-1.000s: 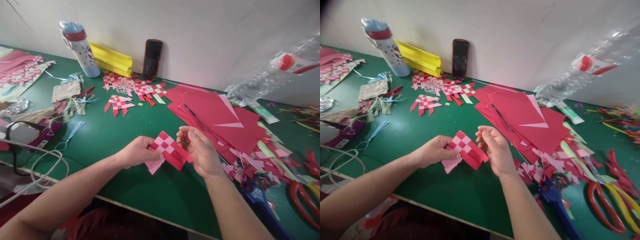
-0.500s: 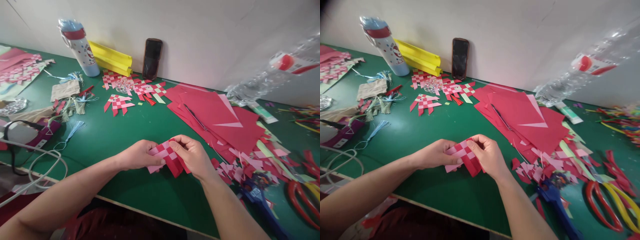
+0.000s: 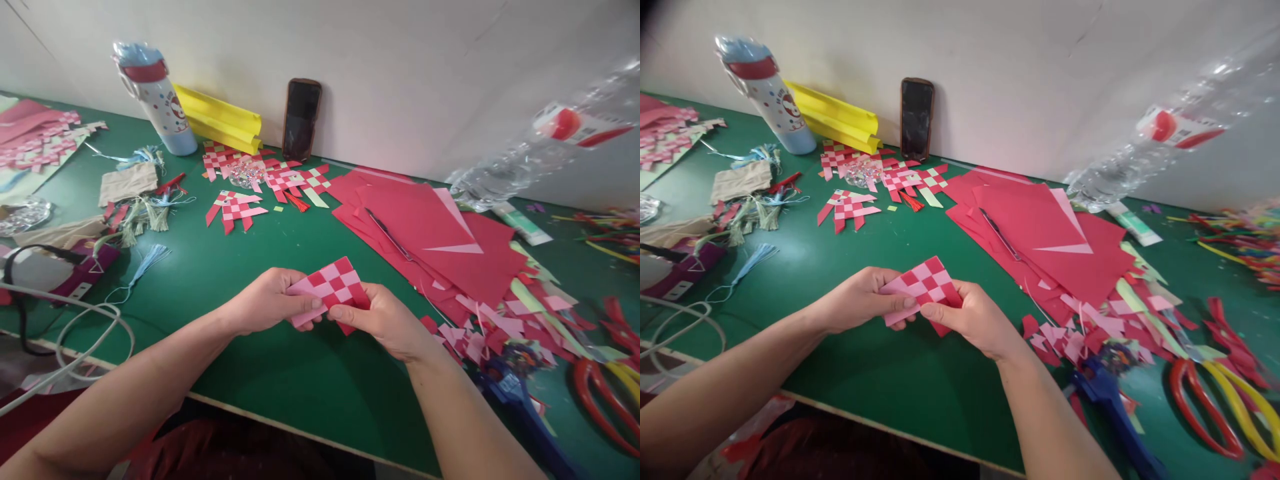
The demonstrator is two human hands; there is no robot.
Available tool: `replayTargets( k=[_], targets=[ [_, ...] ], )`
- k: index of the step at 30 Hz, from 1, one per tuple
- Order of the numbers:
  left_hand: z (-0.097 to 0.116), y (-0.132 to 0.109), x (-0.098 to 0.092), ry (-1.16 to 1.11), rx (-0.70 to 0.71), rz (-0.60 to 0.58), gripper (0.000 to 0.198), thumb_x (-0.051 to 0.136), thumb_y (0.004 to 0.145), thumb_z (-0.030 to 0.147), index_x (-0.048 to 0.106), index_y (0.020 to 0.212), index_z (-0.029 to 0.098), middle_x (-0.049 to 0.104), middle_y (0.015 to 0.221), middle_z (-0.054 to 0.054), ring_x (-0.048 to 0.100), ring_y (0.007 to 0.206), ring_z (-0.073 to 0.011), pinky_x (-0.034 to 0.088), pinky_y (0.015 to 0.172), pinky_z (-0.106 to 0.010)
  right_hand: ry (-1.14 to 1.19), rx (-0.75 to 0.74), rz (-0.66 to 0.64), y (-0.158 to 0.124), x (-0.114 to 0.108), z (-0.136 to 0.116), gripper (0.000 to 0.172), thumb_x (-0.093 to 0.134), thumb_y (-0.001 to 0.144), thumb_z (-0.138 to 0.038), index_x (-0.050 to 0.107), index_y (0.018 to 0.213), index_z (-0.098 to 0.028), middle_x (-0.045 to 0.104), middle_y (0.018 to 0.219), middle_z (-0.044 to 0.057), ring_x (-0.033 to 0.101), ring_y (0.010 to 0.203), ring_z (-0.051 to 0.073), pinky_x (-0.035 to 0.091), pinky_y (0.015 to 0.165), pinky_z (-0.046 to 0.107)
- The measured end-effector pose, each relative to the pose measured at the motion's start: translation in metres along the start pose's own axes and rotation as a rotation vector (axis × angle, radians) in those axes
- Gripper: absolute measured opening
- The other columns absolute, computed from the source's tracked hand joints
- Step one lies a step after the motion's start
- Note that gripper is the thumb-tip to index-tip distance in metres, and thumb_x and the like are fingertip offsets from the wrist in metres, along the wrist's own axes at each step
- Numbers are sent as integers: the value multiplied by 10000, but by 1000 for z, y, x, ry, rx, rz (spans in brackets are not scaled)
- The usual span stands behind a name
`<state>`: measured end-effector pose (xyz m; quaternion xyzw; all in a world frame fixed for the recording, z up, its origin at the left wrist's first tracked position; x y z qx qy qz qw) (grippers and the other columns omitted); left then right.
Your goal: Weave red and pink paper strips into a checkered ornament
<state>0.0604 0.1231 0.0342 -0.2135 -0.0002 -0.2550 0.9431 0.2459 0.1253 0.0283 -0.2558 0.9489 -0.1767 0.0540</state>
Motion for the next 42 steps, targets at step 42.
replayTargets(
  k=[42],
  targets=[
    [-9,0,10,192,-5,-164,409,483,931,520,614,853,141,706,835,-57,684,642,-125,530,614,-224,-24,16,190,1,-4,-3,328,793,678,-477,662,820,-212,589,618,-45,500,523,96,421,513,232]
  ],
)
Point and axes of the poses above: each hand's wrist, its own y-axis towards the middle knuckle, its own x-axis out of the palm, z = x × y, the point moved 3 cm from there along y, towards the middle knuckle
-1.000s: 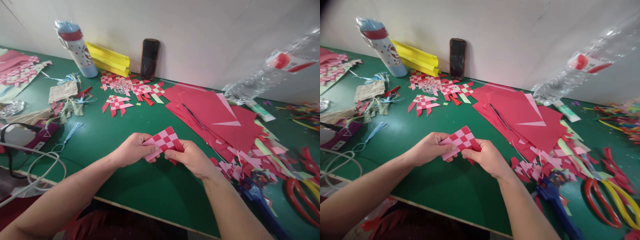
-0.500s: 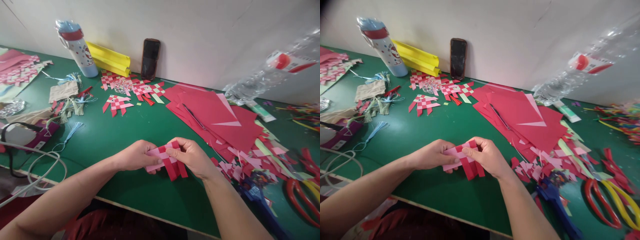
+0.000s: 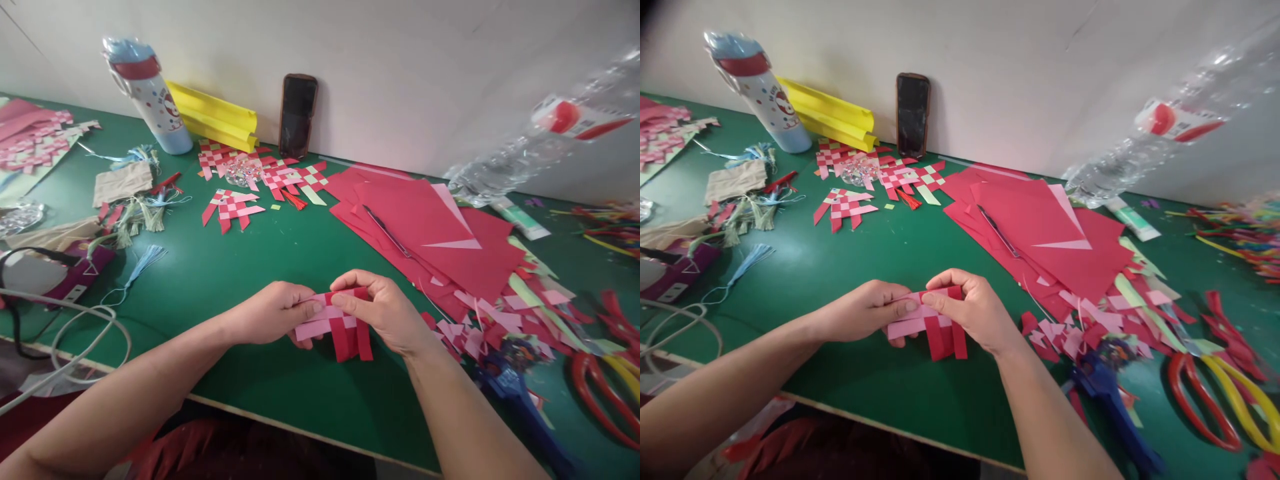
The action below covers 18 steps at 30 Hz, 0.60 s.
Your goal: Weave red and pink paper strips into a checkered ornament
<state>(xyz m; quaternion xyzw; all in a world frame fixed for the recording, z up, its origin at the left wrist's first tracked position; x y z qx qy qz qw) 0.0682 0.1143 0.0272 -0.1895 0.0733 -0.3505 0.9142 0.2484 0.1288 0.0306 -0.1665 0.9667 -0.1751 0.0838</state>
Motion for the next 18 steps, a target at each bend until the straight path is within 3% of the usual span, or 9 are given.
replayTargets(
  k=[4,8,18],
  targets=[
    [2,-1,2,176,19,13,362,441,962,454,601,832,156,701,746,-31,691,643,-137,493,595,-207,-175,-68,-20,-3,5,-8,271,777,692,-464,701,754,-211,638,677,-15,535,586,112,445,557,240],
    [2,-2,1,300,28,29,345,403,975,420,589,830,168,709,689,-31,695,654,-153,472,597,-209,-192,-62,-38,-4,7,-8,254,771,701,-455,712,698,-208,578,573,-34,473,509,93,404,497,230],
    [1,-2,-1,291,37,38,326,397,981,401,577,830,176,716,684,-33,707,653,-153,466,597,-201,-205,-94,-24,-1,2,-6,243,753,739,-448,731,766,-208,639,653,-11,533,569,106,448,541,237]
  ],
)
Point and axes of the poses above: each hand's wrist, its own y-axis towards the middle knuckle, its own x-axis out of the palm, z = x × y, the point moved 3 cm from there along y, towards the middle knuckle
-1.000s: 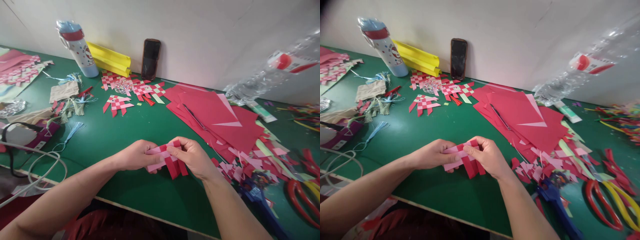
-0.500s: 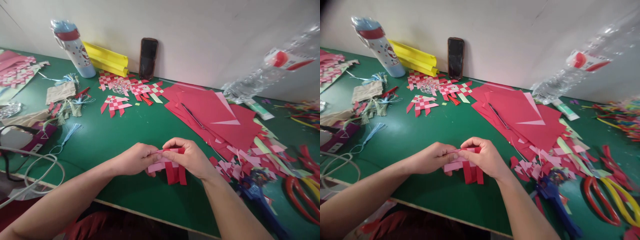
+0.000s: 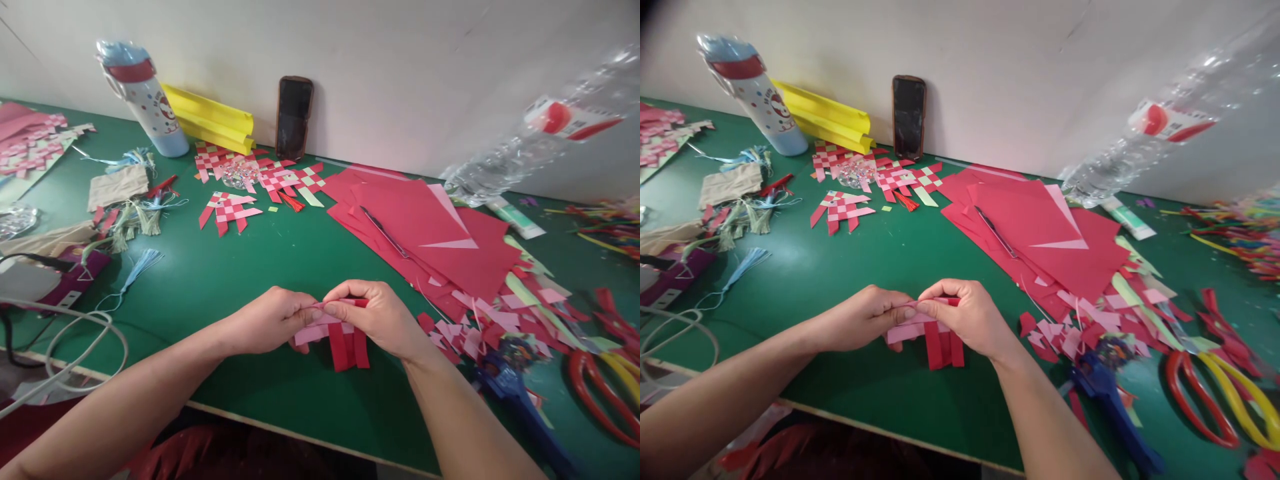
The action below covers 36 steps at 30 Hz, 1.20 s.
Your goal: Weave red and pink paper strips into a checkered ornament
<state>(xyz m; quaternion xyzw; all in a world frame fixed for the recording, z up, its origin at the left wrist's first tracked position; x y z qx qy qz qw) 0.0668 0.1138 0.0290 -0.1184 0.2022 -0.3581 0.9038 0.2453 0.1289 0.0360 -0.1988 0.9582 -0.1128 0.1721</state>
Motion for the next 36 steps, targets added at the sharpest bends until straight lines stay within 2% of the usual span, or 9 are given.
replayTargets(
  k=[4,8,12,18,22,24,30,33,36],
  targets=[
    [1,0,-4,-85,-19,29,367,405,981,438,598,832,163,714,667,-35,702,635,-148,480,605,-204,157,30,14,2,-5,7,372,783,712,-456,699,1000,-236,706,904,25,629,735,147,520,643,269],
    [3,-1,-6,-184,-36,51,412,423,975,467,631,834,141,703,666,-32,693,619,-137,487,596,-198,210,11,75,4,-9,11,294,759,748,-467,685,869,-209,631,703,-24,555,611,104,462,568,232],
    [4,-1,-6,-224,-28,65,427,436,971,476,642,832,128,693,655,-28,685,608,-131,489,585,-196,217,-45,140,5,-7,11,269,756,760,-443,672,736,-189,625,677,-23,531,607,99,443,575,232],
    [2,-2,-7,-259,-19,76,431,459,962,488,651,841,121,688,650,-27,676,601,-124,504,590,-203,335,-26,162,6,-5,15,268,781,732,-447,688,742,-197,645,694,-19,544,619,102,454,598,242],
    [1,0,-9,-332,-6,85,435,484,950,492,662,847,109,694,692,-40,666,590,-116,518,585,-209,447,-38,193,7,-11,15,302,724,775,-508,705,853,-217,652,722,-7,579,657,124,475,629,262],
    [0,1,-10,-369,8,85,433,493,947,492,667,850,107,697,710,-44,662,589,-110,525,588,-209,492,-45,213,7,-14,15,309,703,787,-524,685,828,-218,635,702,-7,578,648,134,474,615,270],
    [-2,2,-10,-430,9,92,448,518,929,521,668,853,106,688,699,-43,657,584,-109,533,579,-209,345,-94,243,8,-15,21,268,682,834,-465,626,765,-213,539,657,-34,481,612,104,421,580,242],
    [-1,1,-9,-441,10,91,469,526,914,548,665,845,106,687,700,-44,653,579,-107,537,580,-212,403,-66,202,7,-12,19,264,672,839,-476,631,805,-218,553,659,-35,511,608,108,456,601,253],
    [-1,2,-8,-461,11,77,475,541,901,562,661,859,105,706,777,-64,659,588,-104,537,580,-209,517,-1,51,5,-5,13,278,722,797,-465,646,915,-225,640,723,-14,616,678,150,519,658,298]
  ],
)
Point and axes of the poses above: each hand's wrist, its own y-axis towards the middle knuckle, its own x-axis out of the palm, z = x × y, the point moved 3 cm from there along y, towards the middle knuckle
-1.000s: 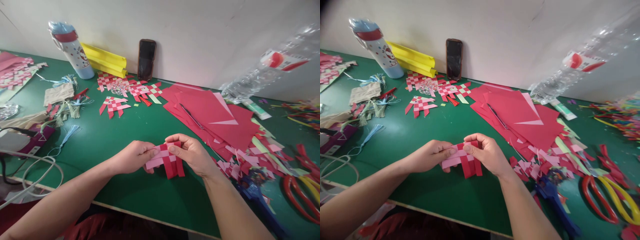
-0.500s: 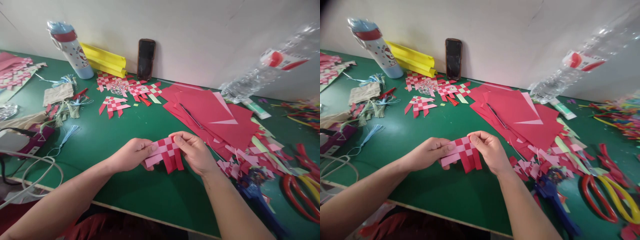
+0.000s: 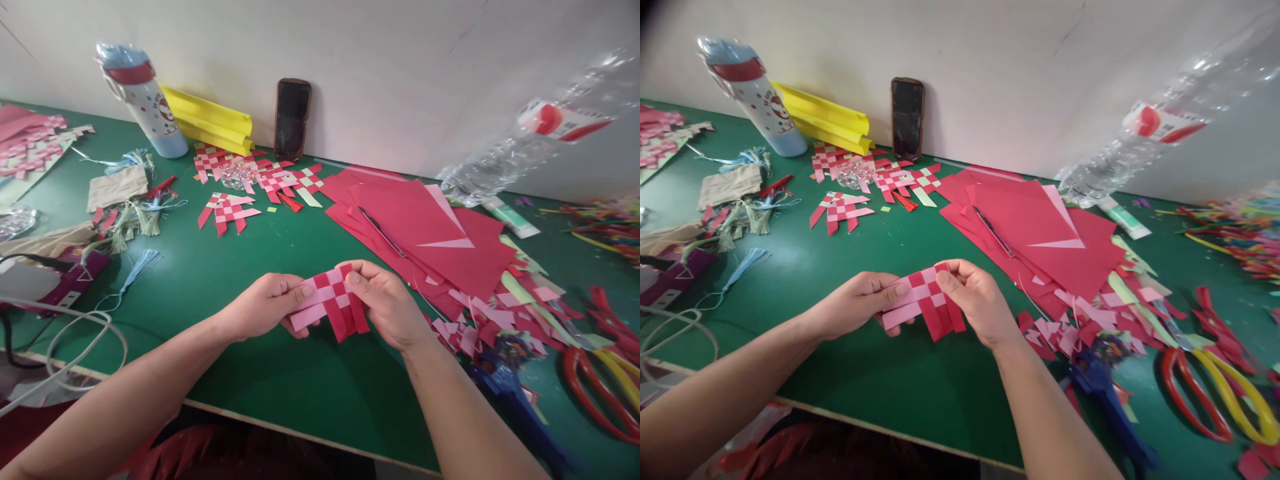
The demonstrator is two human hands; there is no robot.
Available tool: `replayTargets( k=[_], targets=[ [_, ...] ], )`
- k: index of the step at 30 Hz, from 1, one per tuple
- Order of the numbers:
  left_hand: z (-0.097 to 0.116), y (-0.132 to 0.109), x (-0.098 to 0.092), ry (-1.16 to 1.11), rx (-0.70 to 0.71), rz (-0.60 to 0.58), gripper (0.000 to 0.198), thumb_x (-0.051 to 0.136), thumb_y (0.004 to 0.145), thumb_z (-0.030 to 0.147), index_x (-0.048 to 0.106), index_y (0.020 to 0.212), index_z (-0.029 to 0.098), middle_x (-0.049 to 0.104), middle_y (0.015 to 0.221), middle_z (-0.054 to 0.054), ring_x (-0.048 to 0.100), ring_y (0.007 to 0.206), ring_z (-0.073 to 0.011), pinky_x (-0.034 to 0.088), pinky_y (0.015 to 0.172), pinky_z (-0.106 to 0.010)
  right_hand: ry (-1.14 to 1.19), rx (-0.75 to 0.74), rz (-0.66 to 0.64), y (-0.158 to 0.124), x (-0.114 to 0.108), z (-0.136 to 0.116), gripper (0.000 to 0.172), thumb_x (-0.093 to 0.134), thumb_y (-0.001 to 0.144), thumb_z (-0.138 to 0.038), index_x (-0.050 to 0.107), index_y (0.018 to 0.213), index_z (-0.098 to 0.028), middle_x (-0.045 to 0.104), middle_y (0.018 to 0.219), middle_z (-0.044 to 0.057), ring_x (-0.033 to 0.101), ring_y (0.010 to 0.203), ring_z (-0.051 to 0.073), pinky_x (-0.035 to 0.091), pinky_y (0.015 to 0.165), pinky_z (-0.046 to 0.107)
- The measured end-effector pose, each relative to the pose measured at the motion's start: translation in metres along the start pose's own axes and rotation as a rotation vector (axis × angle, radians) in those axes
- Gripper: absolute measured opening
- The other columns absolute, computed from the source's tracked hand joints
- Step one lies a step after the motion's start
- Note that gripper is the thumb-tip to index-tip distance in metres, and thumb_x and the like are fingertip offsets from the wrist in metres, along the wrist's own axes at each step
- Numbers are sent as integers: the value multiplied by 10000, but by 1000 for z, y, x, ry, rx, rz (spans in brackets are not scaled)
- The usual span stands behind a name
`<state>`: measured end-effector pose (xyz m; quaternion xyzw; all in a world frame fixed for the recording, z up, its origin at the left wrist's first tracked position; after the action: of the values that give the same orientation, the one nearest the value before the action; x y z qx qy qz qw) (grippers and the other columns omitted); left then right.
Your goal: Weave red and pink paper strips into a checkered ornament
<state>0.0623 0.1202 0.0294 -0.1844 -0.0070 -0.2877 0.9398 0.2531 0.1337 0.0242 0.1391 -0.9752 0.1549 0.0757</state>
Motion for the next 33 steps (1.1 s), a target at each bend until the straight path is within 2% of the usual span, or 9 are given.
replayTargets(
  k=[4,10,25,29,33],
  targets=[
    [-3,1,3,-48,-1,-22,461,541,904,558,645,860,111,713,815,-70,667,600,-102,538,585,-205,-35,93,-89,-3,7,-1,322,800,723,-414,673,936,-208,713,802,11,658,694,156,527,632,281],
    [-3,2,4,-77,9,-3,486,578,860,598,644,834,118,686,743,-46,671,627,-123,556,610,-233,-169,89,-58,-2,6,2,299,790,730,-429,706,891,-192,733,795,26,660,705,161,506,646,281],
    [0,1,2,-18,25,35,432,609,853,546,642,739,130,630,671,-2,621,638,-113,544,648,-241,-122,52,-35,1,4,6,265,791,736,-417,730,897,-215,746,854,21,667,784,175,518,776,336],
    [0,1,1,27,33,44,451,581,870,553,641,730,128,645,666,-14,610,617,-111,527,636,-236,-159,51,-38,-1,3,5,267,783,743,-426,724,897,-215,741,839,21,662,760,174,520,727,321],
    [0,0,2,97,32,21,486,512,908,564,668,795,118,712,751,-65,632,633,-119,525,647,-239,-185,65,-43,-3,3,4,286,762,761,-453,709,897,-208,715,785,7,628,668,143,494,603,267]
  ],
)
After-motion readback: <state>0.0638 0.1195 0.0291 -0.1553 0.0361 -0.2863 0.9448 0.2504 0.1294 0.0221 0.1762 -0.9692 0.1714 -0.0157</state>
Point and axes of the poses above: each hand's wrist, its own y-axis towards the middle knuckle, its own x-axis out of the palm, z = x × y, the point moved 3 cm from there along y, towards the middle knuckle
